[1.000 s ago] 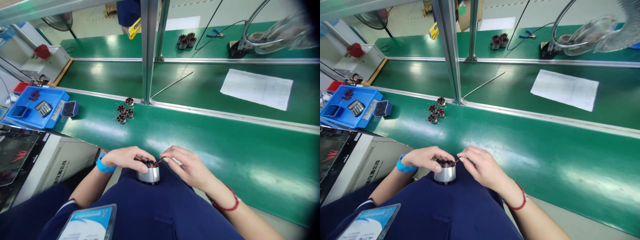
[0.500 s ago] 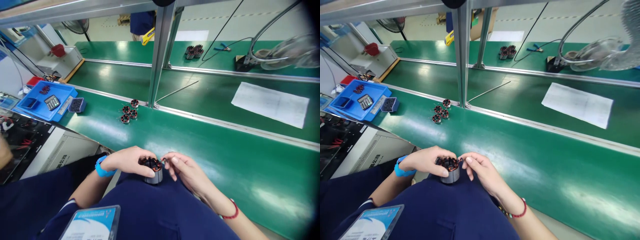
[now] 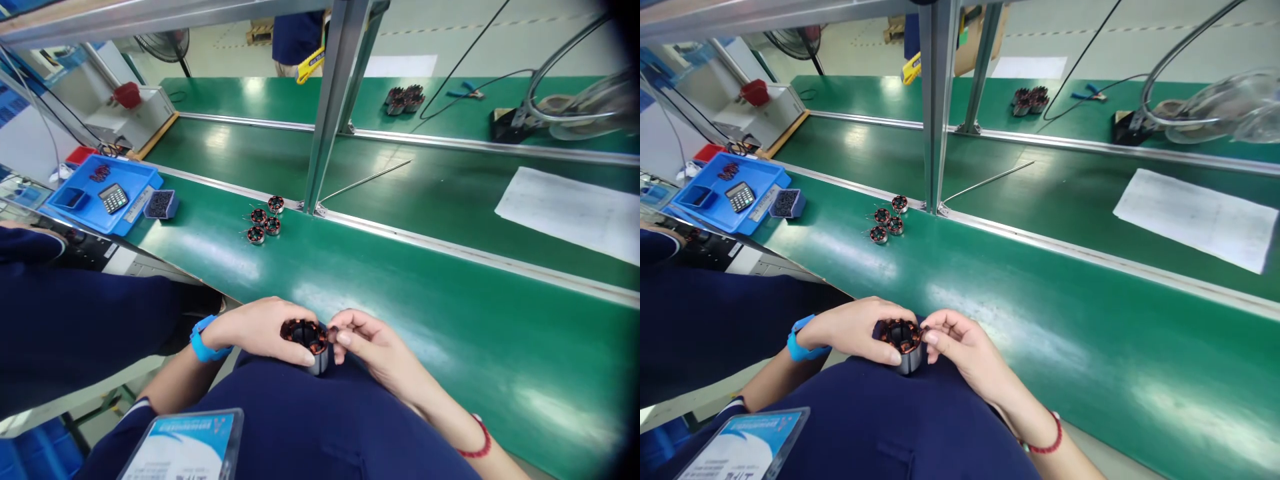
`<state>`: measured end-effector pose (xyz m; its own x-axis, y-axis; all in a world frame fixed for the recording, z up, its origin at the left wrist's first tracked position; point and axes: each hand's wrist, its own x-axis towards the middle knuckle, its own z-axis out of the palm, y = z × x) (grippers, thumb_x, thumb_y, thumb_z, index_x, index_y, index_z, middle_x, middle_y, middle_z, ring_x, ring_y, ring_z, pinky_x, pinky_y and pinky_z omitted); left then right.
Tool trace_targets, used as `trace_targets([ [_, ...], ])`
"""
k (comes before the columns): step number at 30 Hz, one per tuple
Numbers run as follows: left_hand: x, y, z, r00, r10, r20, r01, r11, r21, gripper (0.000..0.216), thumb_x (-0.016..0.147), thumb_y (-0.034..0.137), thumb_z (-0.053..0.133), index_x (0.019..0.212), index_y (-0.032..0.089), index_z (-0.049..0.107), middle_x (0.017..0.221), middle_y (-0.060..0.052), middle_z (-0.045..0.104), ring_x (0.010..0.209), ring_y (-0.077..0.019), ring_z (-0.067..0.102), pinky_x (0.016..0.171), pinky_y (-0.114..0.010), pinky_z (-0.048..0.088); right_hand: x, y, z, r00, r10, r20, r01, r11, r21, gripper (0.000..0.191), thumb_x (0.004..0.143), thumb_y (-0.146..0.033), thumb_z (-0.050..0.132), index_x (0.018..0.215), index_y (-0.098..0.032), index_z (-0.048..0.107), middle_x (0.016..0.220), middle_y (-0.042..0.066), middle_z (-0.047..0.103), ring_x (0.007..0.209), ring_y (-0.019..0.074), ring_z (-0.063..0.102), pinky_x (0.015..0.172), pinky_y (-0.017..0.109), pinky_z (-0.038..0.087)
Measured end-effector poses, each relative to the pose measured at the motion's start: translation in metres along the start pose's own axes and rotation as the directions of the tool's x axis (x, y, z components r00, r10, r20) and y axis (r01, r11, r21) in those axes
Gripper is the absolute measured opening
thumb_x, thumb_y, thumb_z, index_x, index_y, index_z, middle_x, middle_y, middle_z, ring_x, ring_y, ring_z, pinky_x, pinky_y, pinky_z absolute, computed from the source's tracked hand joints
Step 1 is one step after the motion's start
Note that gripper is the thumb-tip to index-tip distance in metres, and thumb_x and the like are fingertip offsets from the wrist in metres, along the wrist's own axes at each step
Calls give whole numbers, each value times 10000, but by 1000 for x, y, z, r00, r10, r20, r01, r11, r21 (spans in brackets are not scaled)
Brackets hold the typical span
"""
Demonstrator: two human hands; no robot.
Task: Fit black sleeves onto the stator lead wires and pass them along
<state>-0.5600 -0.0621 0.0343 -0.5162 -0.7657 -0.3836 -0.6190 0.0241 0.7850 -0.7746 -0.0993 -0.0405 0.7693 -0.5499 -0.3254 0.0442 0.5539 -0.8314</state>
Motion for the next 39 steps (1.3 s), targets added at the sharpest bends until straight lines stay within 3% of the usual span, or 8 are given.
trace_targets([
  [11,7,5,6,999,30,-18,-25,977,211,342,756,469,627,958,201,561,799,11,582,706,-133,537,634,-223,368,5,10,4,972,-173,-161,140,970,-198,322,741,-452,682,666,-165,556,616,-6,534,584,105,481,579,241,399],
  [15,11,-2,10,992,106,-68,-75,932,355,481,749,495,625,1105,190,521,925,-31,623,807,-179,581,717,-274,408,14,9,-5,995,-102,4,102,994,37,372,664,-462,751,891,-210,597,906,22,591,833,144,558,750,269,463],
  [20,15,-8,11,964,258,-71,-183,830,526,430,795,450,581,1098,151,521,1075,-94,615,924,-207,578,756,-316,409,22,7,-2,960,50,274,-136,943,304,576,688,-407,736,1199,-269,511,1208,66,556,1112,203,532,938,331,439],
  [26,18,-19,14,955,289,-70,-188,771,609,444,813,421,565,1130,116,501,1114,-123,597,947,-213,563,760,-332,408,33,22,7,981,158,108,-180,955,237,553,692,-386,697,1189,-232,508,1218,92,570,1095,232,556,941,383,452],
  [30,25,-62,19,969,190,-158,-82,850,521,505,797,448,581,1192,153,471,1160,-103,584,1007,-218,557,827,-334,415,62,49,-3,998,53,-41,-55,998,-37,605,757,-511,613,1255,-222,427,1398,117,406,1301,237,366,1099,450,275],
  [33,32,-117,20,951,7,-311,154,858,490,533,779,426,615,1216,163,462,1156,-99,580,1020,-235,546,873,-353,410,91,68,-18,986,50,-161,-80,979,-190,771,691,-648,608,1285,-216,374,1452,161,302,1327,267,324,1099,497,250],
  [36,43,-175,13,893,-121,-433,354,783,511,542,791,327,624,1268,151,435,1270,-131,510,1111,-270,481,955,-398,365,111,79,-34,961,130,-243,-186,957,-222,686,680,-685,581,1157,-201,483,1334,179,452,1228,291,452,1001,521,371],
  [39,57,-213,-6,870,-133,-475,424,692,584,520,822,242,583,1310,166,421,1381,-138,409,1198,-305,401,1029,-453,281,119,84,-47,945,191,-267,-260,932,-254,541,708,-615,587,1029,-181,549,1106,135,606,1059,268,572,904,493,449],
])
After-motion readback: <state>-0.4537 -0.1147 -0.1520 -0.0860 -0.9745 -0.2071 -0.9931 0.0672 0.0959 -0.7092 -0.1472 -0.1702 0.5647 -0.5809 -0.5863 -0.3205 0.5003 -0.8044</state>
